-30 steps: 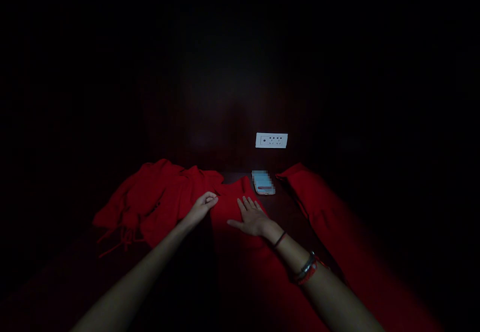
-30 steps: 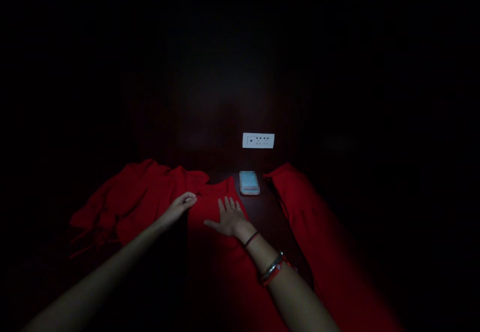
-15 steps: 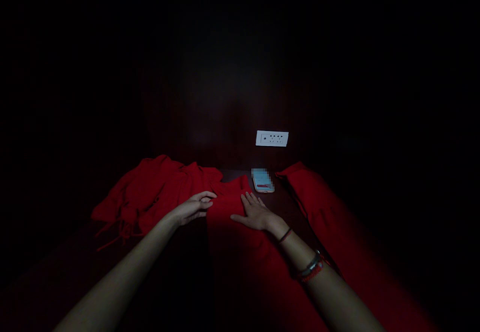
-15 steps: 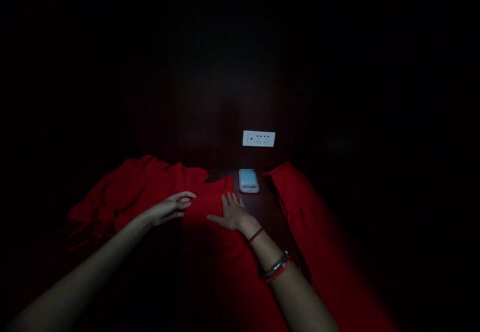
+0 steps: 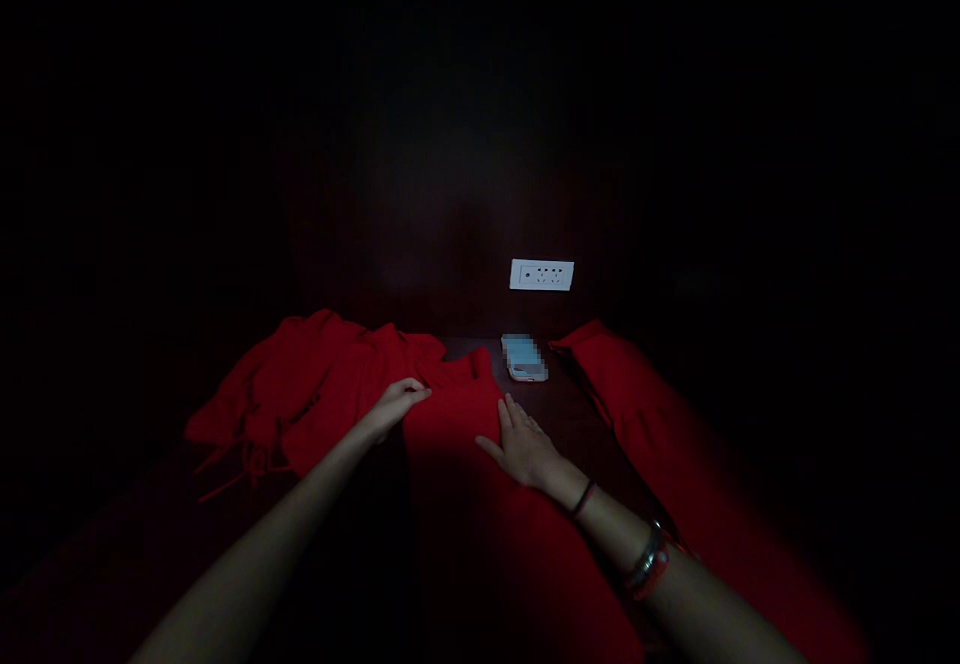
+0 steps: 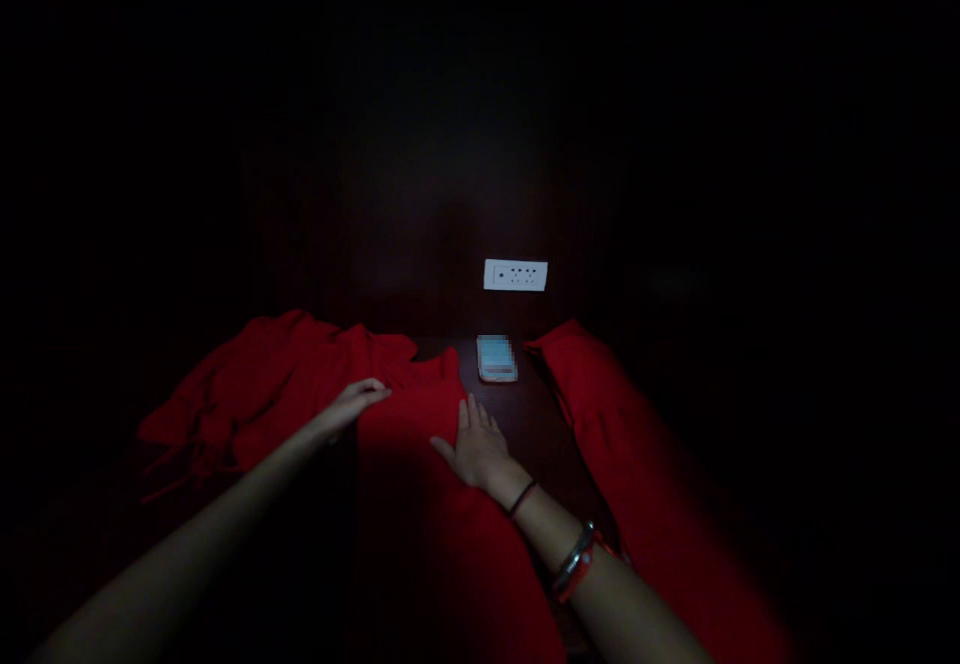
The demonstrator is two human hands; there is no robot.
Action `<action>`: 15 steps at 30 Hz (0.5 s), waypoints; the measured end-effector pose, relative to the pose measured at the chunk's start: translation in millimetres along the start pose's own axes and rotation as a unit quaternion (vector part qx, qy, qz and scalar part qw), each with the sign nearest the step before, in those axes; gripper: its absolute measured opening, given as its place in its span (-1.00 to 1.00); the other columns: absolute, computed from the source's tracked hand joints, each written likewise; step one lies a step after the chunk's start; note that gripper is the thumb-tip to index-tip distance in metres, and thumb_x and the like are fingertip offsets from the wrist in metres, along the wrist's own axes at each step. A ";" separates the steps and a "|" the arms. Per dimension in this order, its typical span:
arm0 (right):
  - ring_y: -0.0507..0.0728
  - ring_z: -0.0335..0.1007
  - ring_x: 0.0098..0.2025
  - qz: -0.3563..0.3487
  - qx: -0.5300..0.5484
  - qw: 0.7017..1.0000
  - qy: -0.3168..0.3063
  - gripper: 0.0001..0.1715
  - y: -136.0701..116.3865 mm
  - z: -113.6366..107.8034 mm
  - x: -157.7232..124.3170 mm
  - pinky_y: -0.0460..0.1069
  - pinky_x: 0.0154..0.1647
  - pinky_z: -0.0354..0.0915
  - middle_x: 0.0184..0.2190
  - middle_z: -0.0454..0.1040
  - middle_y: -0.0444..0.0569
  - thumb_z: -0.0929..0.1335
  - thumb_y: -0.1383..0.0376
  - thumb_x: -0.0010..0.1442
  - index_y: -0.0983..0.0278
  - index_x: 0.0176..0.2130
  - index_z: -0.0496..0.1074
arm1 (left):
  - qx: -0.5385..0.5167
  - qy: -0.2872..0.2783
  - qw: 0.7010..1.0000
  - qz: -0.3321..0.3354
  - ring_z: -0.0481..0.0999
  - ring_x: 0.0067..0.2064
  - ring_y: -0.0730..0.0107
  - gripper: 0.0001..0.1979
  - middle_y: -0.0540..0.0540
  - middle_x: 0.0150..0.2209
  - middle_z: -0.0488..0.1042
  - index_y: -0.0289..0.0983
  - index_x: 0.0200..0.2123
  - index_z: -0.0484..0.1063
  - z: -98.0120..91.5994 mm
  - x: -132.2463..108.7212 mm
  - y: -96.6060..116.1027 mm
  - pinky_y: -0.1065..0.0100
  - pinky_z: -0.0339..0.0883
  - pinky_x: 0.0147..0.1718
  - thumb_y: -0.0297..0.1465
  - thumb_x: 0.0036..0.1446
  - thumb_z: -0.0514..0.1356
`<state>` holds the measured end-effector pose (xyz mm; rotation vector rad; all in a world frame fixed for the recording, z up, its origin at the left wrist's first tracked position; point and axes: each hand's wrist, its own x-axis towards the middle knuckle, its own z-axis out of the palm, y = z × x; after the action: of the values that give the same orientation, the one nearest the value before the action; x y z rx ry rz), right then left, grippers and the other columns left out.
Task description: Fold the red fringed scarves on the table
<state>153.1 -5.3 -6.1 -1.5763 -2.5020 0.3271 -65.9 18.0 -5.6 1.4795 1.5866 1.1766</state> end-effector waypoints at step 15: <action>0.07 0.22 -0.08 0.102 0.176 0.973 0.110 -0.29 23.8 -24.1 32.5 -0.09 -0.14 0.15 -0.02 0.24 -0.04 0.19 0.35 -0.02 0.27 0.12 -0.10 | 0.075 0.060 0.994 0.054 0.38 -0.28 0.36 -0.72 -0.03 -0.32 0.41 -0.21 -0.19 0.26 6.4 -10.8 2.0 0.40 0.21 -0.29 -0.32 -0.03 0.05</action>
<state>166.0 36.3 11.4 -1.6195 -1.9911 0.5551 -57.8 8.4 -7.4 1.6345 1.7262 1.2497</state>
